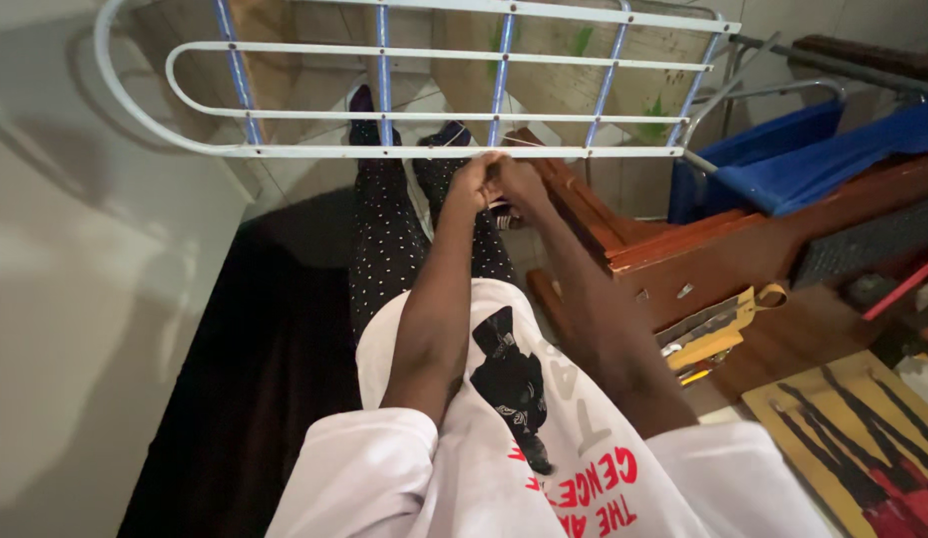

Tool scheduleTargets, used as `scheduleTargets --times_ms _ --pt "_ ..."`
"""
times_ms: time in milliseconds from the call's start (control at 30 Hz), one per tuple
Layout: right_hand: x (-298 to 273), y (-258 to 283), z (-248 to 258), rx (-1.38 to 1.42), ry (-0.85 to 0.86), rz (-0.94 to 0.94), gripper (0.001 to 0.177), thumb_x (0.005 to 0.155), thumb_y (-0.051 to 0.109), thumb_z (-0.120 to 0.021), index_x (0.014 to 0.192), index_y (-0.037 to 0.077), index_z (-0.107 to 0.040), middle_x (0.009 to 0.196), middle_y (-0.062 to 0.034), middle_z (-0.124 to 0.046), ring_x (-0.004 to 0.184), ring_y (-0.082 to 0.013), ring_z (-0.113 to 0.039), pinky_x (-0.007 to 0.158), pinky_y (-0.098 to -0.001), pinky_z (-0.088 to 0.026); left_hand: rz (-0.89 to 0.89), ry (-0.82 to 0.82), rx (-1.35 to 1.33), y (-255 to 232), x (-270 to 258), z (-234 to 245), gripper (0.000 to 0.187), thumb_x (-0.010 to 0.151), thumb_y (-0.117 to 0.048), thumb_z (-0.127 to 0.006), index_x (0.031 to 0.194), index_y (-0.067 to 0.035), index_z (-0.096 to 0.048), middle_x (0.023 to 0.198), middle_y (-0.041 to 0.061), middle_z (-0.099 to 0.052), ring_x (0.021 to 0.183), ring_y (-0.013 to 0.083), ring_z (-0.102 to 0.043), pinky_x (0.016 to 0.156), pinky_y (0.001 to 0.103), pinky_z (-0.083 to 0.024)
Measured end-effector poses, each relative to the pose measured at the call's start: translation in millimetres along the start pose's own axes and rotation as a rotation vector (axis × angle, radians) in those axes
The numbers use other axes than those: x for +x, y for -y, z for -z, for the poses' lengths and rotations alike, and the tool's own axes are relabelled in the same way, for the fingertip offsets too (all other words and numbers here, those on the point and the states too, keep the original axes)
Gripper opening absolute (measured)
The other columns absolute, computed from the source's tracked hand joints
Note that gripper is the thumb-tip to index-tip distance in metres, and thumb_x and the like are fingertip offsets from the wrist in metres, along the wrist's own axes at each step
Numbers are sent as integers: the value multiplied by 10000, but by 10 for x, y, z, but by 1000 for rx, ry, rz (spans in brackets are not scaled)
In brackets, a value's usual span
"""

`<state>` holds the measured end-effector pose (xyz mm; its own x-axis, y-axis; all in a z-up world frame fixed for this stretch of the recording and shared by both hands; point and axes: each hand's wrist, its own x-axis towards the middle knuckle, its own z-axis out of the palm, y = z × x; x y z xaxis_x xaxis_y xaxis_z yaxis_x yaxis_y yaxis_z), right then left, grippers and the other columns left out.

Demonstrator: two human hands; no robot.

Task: The person assembles a white metal shoe rack by inserting and tightening screws at multiple joints. They use a knife as a makeshift screwdriver to secure the frame components together.

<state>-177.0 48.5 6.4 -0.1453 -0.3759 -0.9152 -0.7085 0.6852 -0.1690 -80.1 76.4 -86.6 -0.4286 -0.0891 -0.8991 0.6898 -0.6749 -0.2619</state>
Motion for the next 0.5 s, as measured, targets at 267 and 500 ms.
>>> scheduleTargets --times_ms 267,500 --pt "357 -149 -247 -93 -49 272 239 857 330 -582 871 112 -678 669 -90 -626 580 -236 -596 490 -368 -460 59 80 -24 -10 -105 0 274 979 -327 -725 1032 -59 -712 849 96 -701 683 237 -639 606 422 -523" --pt "328 22 -112 -929 -70 426 276 955 253 -585 914 75 -793 878 -148 -758 840 -327 -747 708 -452 -588 150 156 35 -145 -152 100 264 961 -331 -698 1068 -90 -688 937 65 -728 805 245 -722 820 523 -623"
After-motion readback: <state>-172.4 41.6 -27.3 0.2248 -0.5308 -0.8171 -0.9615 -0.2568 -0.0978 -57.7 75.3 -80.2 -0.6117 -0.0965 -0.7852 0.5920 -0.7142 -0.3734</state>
